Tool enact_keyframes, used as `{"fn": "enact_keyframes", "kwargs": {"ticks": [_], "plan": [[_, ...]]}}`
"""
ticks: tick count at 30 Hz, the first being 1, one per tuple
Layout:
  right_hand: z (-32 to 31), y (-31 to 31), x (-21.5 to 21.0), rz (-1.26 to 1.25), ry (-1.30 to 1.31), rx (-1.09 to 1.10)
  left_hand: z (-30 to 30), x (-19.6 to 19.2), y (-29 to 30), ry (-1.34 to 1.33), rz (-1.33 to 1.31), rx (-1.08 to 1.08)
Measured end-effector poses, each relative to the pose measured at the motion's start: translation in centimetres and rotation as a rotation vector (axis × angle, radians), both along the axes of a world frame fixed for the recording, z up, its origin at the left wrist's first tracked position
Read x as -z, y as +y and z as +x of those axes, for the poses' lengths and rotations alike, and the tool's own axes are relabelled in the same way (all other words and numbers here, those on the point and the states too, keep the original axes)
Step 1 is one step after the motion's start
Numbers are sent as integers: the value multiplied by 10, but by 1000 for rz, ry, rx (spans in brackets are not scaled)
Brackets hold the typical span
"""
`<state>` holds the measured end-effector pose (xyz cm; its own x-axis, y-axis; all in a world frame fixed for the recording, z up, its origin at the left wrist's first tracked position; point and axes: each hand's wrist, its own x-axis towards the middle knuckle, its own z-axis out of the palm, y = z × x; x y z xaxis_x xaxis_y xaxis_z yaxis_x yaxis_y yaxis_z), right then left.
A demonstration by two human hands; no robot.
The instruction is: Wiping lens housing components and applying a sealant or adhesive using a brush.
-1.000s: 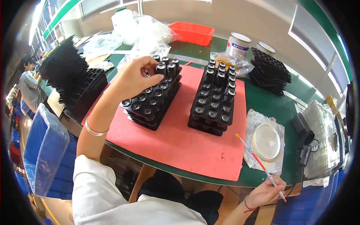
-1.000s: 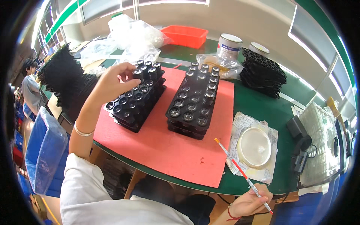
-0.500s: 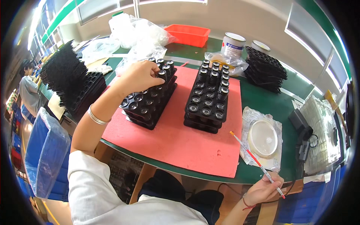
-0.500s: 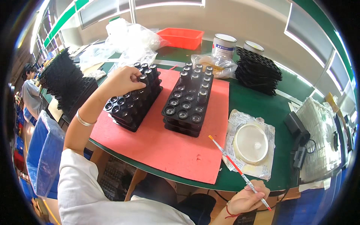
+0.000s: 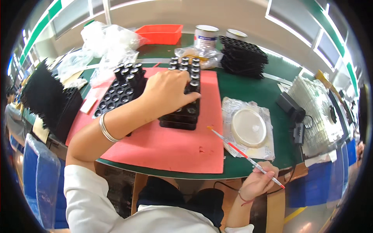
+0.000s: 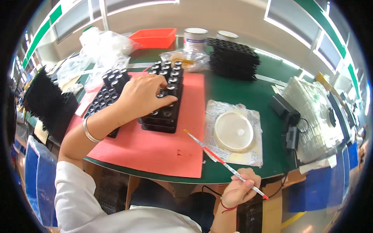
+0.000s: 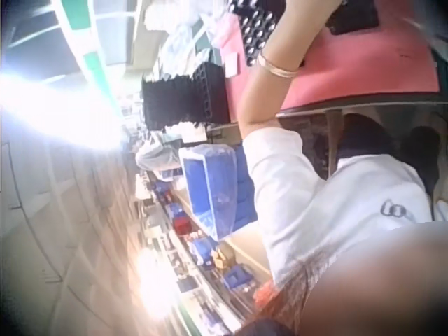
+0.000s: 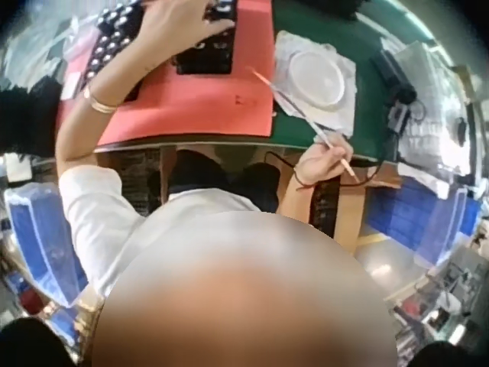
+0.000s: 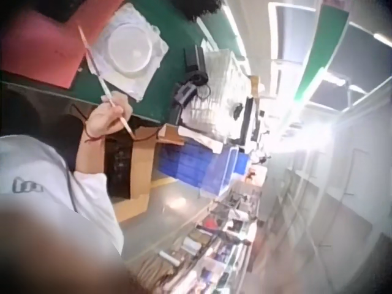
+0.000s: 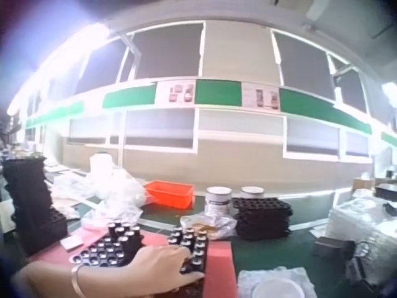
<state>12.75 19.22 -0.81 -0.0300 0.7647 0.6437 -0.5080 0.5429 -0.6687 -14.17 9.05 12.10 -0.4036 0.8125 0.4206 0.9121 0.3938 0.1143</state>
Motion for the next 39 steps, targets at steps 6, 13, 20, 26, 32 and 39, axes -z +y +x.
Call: {"fn": "enact_keyframes", "kwargs": {"ticks": [6,13,20,26,32,39], "plan": [[15,6,-2,-64,9,8,0,-1,6,-35,65,48],[50,20,-13,237,-188,496,53,16,-38,-155,198,529],[59,18,-18,421,-359,604,50,66,-51,-348,154,601],[42,9,-24,338,-308,517,51,63,-57,-805,79,472],[21,-2,-24,-8,85,207,41,72,-57,-1443,147,367],[6,-17,-21,-28,129,-120,36,69,-56,-1558,172,361]]}}
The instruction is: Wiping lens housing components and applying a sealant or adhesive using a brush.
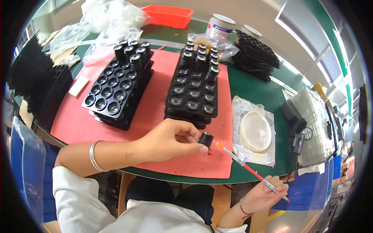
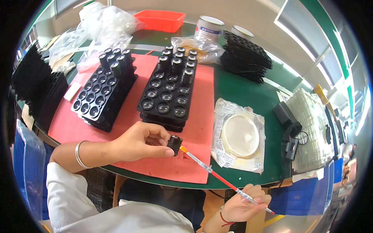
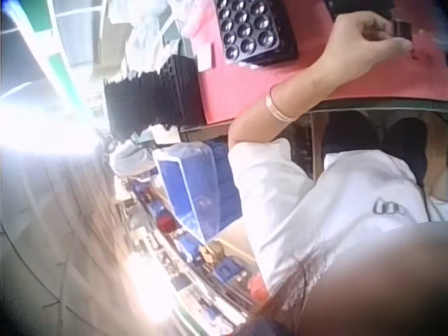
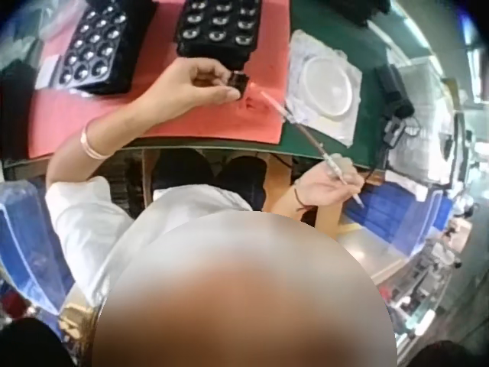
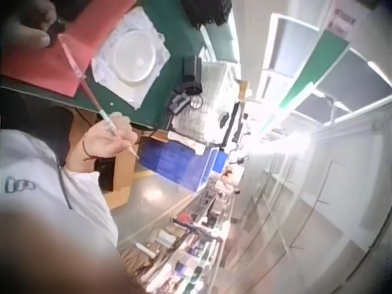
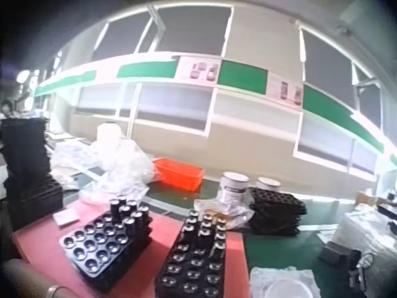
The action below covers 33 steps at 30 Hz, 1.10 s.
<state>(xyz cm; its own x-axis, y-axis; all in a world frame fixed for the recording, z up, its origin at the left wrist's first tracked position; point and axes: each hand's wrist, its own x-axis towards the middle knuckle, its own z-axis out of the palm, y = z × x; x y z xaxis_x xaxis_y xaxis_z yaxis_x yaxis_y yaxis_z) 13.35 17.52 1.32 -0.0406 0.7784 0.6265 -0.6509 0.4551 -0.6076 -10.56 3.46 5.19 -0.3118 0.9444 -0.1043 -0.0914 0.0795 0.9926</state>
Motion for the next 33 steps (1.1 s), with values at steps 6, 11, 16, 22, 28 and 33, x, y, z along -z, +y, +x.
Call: {"fn": "enact_keyframes", "kwargs": {"ticks": [6,11,16,22,28,33], "plan": [[-6,-1,3,46,-28,2,-1,2,-2,-10,22,15],[-7,1,4,112,-100,51,-2,5,-2,10,32,36],[-6,4,6,149,-145,97,-2,6,-2,18,66,82],[-4,7,8,122,-148,113,-2,8,-2,3,116,124],[-8,8,14,104,-148,214,-2,7,-1,-39,108,129],[-18,15,22,100,-160,321,1,-13,-11,179,113,71]]}}
